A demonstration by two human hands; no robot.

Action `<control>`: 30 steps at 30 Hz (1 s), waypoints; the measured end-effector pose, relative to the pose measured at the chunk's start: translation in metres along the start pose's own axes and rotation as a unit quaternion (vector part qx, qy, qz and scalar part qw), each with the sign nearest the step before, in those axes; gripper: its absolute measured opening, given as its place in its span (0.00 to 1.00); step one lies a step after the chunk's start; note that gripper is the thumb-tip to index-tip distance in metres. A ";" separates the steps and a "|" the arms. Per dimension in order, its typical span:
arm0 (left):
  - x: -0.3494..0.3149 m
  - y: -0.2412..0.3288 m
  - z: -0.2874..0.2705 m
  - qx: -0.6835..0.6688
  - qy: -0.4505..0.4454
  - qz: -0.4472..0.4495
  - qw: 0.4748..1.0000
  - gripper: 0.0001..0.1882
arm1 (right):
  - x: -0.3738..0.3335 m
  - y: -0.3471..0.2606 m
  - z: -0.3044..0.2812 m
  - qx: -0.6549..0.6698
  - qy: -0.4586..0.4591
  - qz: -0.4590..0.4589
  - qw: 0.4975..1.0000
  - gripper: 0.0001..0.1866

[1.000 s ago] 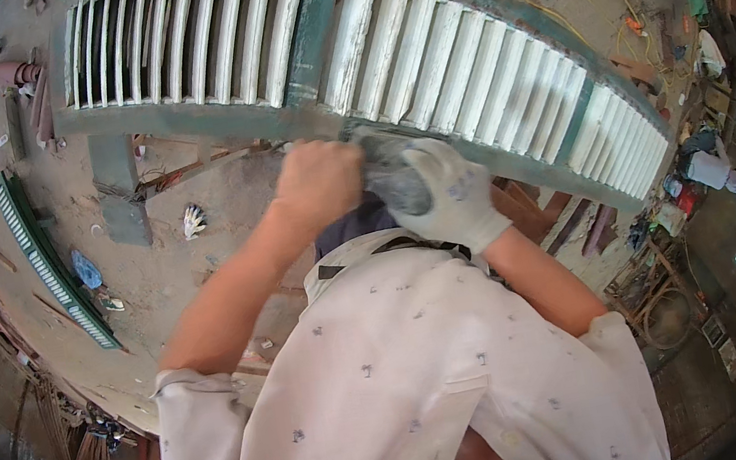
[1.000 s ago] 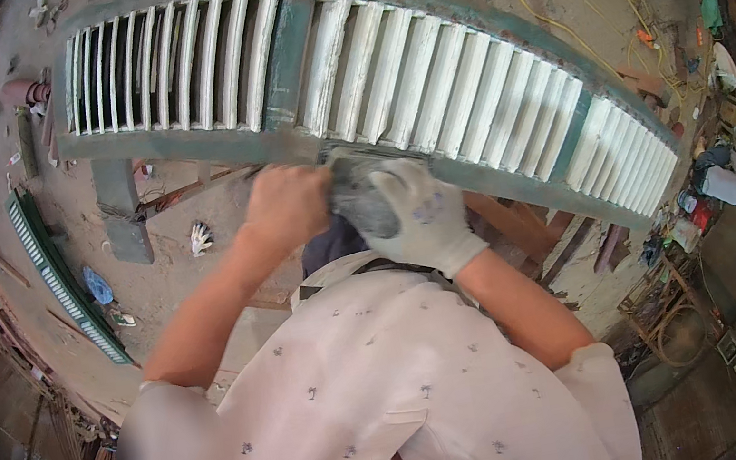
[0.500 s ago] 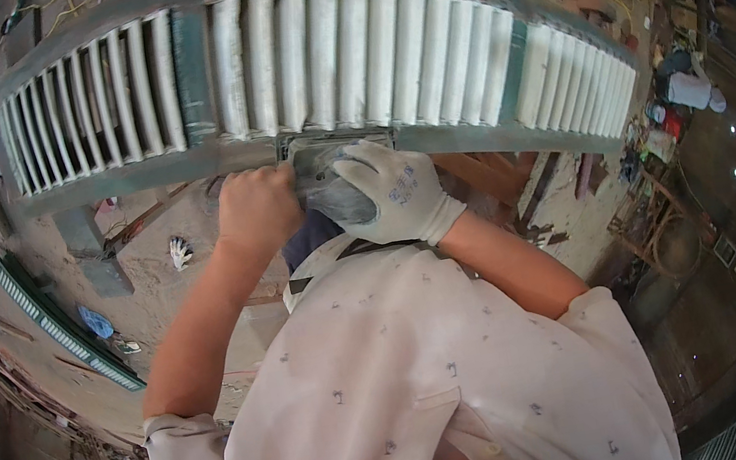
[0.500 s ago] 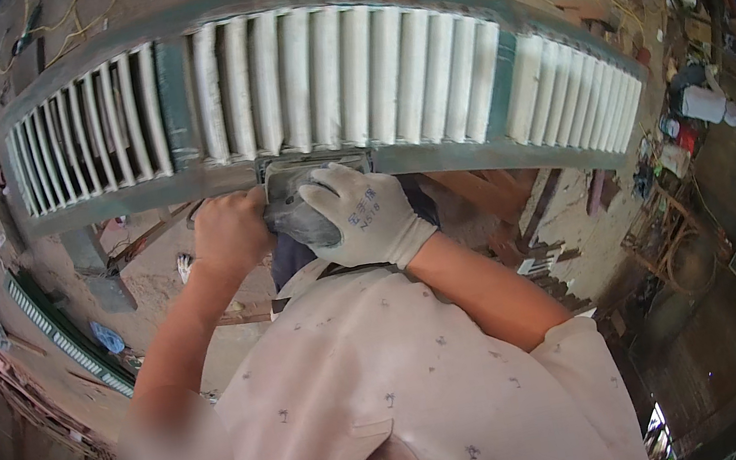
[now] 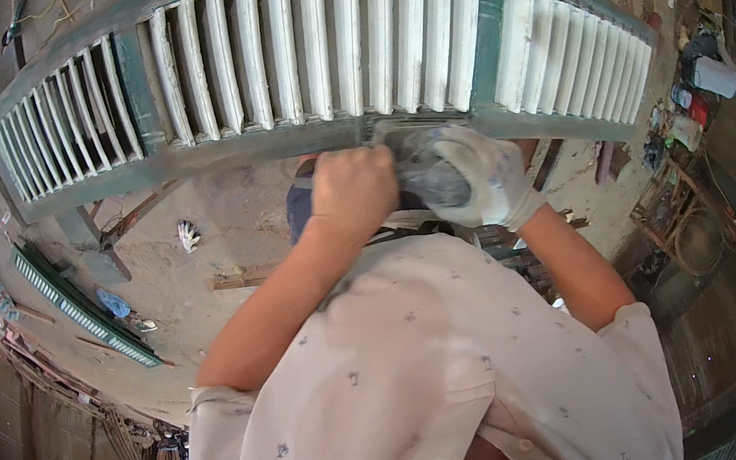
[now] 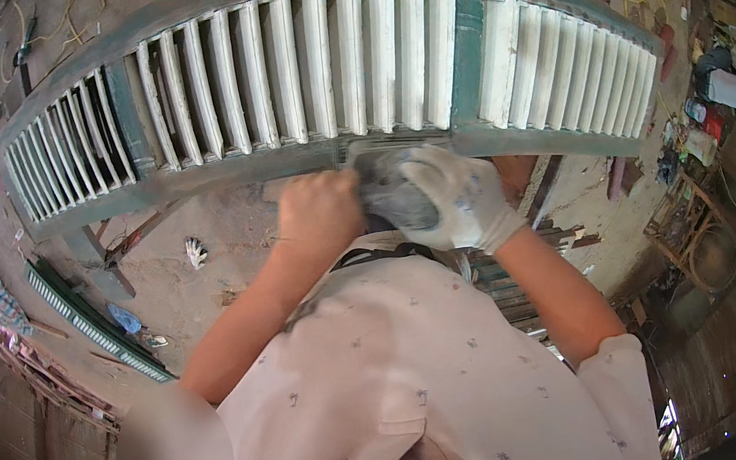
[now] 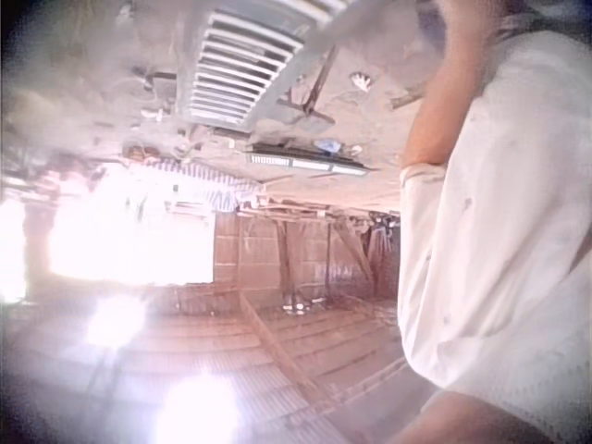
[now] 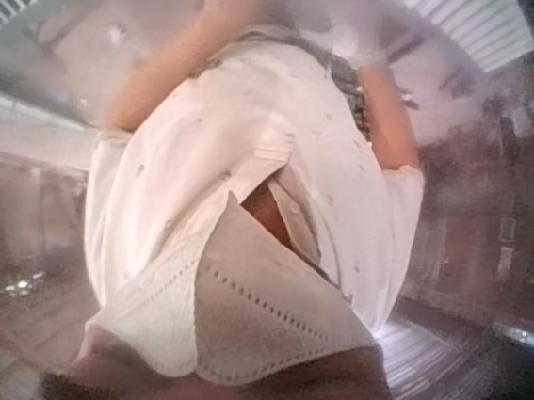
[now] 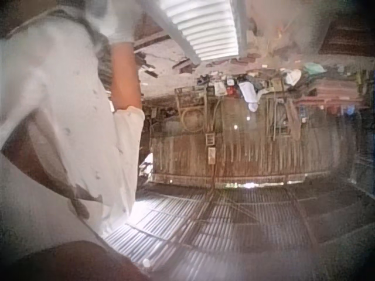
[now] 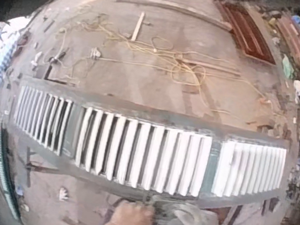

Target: The person sands a green metal window frame with a sanding block, moving along the frame's edges and slats. They reposition the frame multiple times to access different sides and continue sanding until the clip ends.

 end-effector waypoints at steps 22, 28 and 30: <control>-0.089 -0.174 -0.049 0.074 -0.064 -0.089 0.991 0.09 | 0.114 -0.152 0.077 0.065 0.038 -0.056 0.996 0.35; -0.080 -0.184 -0.040 0.080 -0.020 -0.079 0.993 0.08 | 0.117 -0.145 0.085 0.057 0.015 -0.066 0.996 0.38; -0.062 -0.164 -0.026 0.095 0.012 -0.056 0.994 0.08 | 0.112 -0.131 0.075 0.061 0.025 -0.059 0.996 0.37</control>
Point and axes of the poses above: each hand's wrist, its own x-axis towards the middle knuckle, its own z-axis out of the palm, y = z × x, the point moved 5 cm from there along x, towards the middle knuckle
